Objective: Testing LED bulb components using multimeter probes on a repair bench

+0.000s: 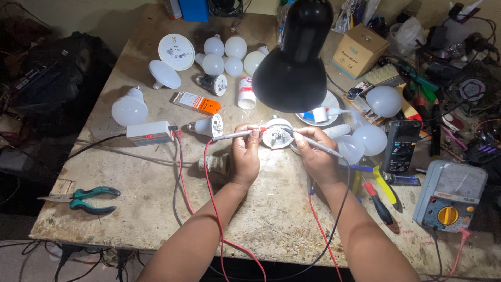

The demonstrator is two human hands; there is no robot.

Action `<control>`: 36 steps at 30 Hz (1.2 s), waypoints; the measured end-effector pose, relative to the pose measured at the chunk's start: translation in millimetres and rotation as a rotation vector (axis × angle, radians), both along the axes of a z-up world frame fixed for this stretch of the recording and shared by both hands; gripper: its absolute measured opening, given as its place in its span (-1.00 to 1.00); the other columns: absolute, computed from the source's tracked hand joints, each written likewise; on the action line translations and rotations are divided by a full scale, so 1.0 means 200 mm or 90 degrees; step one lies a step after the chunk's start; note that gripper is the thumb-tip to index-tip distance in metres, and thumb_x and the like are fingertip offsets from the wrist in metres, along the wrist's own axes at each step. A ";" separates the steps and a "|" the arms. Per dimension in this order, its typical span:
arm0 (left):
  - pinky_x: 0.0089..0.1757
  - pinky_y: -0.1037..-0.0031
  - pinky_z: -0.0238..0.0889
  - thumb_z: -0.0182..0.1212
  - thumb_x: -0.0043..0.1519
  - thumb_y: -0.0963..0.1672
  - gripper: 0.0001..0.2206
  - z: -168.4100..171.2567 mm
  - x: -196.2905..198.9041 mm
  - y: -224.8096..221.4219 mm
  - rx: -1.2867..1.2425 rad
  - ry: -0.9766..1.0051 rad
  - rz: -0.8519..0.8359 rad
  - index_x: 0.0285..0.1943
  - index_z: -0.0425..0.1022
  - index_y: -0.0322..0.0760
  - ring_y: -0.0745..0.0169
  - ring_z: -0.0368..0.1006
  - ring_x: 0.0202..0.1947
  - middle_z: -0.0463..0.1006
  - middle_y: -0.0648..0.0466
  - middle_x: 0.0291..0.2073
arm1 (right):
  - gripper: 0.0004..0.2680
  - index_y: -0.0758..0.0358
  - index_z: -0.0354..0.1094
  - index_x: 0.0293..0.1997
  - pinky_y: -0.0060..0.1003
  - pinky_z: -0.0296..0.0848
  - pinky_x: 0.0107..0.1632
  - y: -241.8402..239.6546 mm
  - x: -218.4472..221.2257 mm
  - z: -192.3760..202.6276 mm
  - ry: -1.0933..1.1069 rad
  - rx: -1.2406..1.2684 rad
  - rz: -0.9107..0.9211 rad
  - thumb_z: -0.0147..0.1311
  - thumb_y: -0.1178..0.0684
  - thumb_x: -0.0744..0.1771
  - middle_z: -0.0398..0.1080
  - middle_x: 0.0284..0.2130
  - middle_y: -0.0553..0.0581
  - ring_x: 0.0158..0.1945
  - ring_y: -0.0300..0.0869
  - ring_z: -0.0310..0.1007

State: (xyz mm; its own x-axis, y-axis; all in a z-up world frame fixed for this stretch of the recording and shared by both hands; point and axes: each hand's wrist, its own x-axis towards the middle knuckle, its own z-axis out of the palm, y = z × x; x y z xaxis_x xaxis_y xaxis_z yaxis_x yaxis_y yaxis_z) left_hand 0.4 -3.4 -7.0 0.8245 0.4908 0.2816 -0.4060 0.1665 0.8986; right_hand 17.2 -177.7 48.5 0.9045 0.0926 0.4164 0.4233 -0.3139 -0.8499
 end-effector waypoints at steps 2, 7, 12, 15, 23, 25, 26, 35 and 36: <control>-0.05 0.50 0.48 0.02 0.44 -0.12 -0.89 0.04 -0.02 0.00 0.024 0.003 -0.001 -0.04 0.39 -0.25 0.33 0.50 -0.11 0.64 -0.05 -0.20 | -0.93 0.21 0.54 -0.13 -0.19 0.56 -0.10 0.00 -0.01 0.01 -0.006 0.000 -0.003 0.23 0.15 0.33 0.61 -0.27 0.18 -0.11 -0.12 0.61; -0.07 0.45 0.50 0.04 0.42 -0.14 -0.90 0.09 -0.03 0.00 0.078 0.002 0.011 -0.06 0.42 -0.27 0.28 0.53 -0.12 0.65 -0.09 -0.23 | -0.93 0.20 0.53 -0.12 -0.15 0.54 -0.06 0.04 -0.02 0.06 -0.032 0.007 0.003 0.23 0.15 0.34 0.61 -0.21 0.19 -0.05 -0.11 0.59; -0.08 0.37 0.50 0.09 0.40 -0.15 -0.94 0.15 -0.07 0.01 0.126 0.008 0.020 -0.09 0.45 -0.20 0.30 0.55 -0.12 0.67 -0.05 -0.25 | -0.92 0.22 0.54 -0.13 -0.16 0.54 -0.05 0.05 -0.01 0.07 -0.036 0.005 0.002 0.24 0.15 0.33 0.61 -0.22 0.20 -0.06 -0.07 0.60; -0.06 0.37 0.47 0.11 0.40 -0.14 -0.94 0.16 -0.07 0.01 0.125 0.005 0.028 -0.10 0.46 -0.18 0.31 0.54 -0.13 0.67 -0.03 -0.25 | -0.91 0.20 0.54 -0.12 -0.15 0.54 -0.05 0.05 -0.01 0.07 -0.034 0.006 0.003 0.24 0.15 0.33 0.61 -0.22 0.19 -0.05 -0.09 0.59; -0.04 0.32 0.44 0.14 0.38 -0.11 -0.95 0.15 -0.07 0.00 0.181 0.032 0.047 -0.11 0.49 -0.11 0.21 0.60 -0.10 0.69 0.00 -0.25 | -0.92 0.22 0.54 -0.12 -0.14 0.54 -0.04 0.04 -0.01 0.06 -0.036 0.001 -0.001 0.24 0.16 0.33 0.61 -0.23 0.21 -0.04 -0.06 0.59; -0.04 0.28 0.43 0.14 0.38 -0.12 -0.95 0.17 -0.07 0.00 0.196 0.035 0.052 -0.11 0.49 -0.10 0.14 0.62 -0.10 0.69 -0.01 -0.26 | -0.91 0.21 0.55 -0.12 -0.14 0.53 -0.04 0.04 -0.01 0.06 -0.041 -0.005 -0.004 0.25 0.16 0.33 0.61 -0.23 0.20 -0.04 -0.05 0.59; -0.04 0.28 0.43 0.15 0.38 -0.12 -0.95 0.17 -0.07 0.00 0.193 0.038 0.055 -0.12 0.49 -0.10 0.16 0.61 -0.10 0.70 0.00 -0.26 | -0.92 0.21 0.55 -0.12 -0.14 0.53 -0.03 0.04 -0.01 0.06 -0.040 -0.003 -0.002 0.24 0.16 0.33 0.61 -0.23 0.20 -0.04 -0.05 0.60; -0.04 0.28 0.44 0.16 0.37 -0.12 -0.95 0.17 -0.07 0.00 0.188 0.039 0.063 -0.13 0.51 -0.11 0.19 0.62 -0.10 0.70 0.02 -0.27 | -0.91 0.17 0.56 -0.11 -0.18 0.53 -0.03 0.04 0.00 0.04 -0.036 -0.004 -0.011 0.25 0.14 0.33 0.61 -0.27 0.15 -0.07 -0.11 0.60; -0.03 0.29 0.44 0.16 0.37 -0.13 -0.95 0.16 -0.07 0.00 0.179 0.023 0.056 -0.12 0.51 -0.13 0.20 0.61 -0.09 0.70 0.00 -0.26 | -0.91 0.17 0.55 -0.11 -0.19 0.53 -0.04 0.03 0.00 0.03 -0.033 -0.005 -0.013 0.25 0.14 0.34 0.61 -0.28 0.14 -0.07 -0.12 0.60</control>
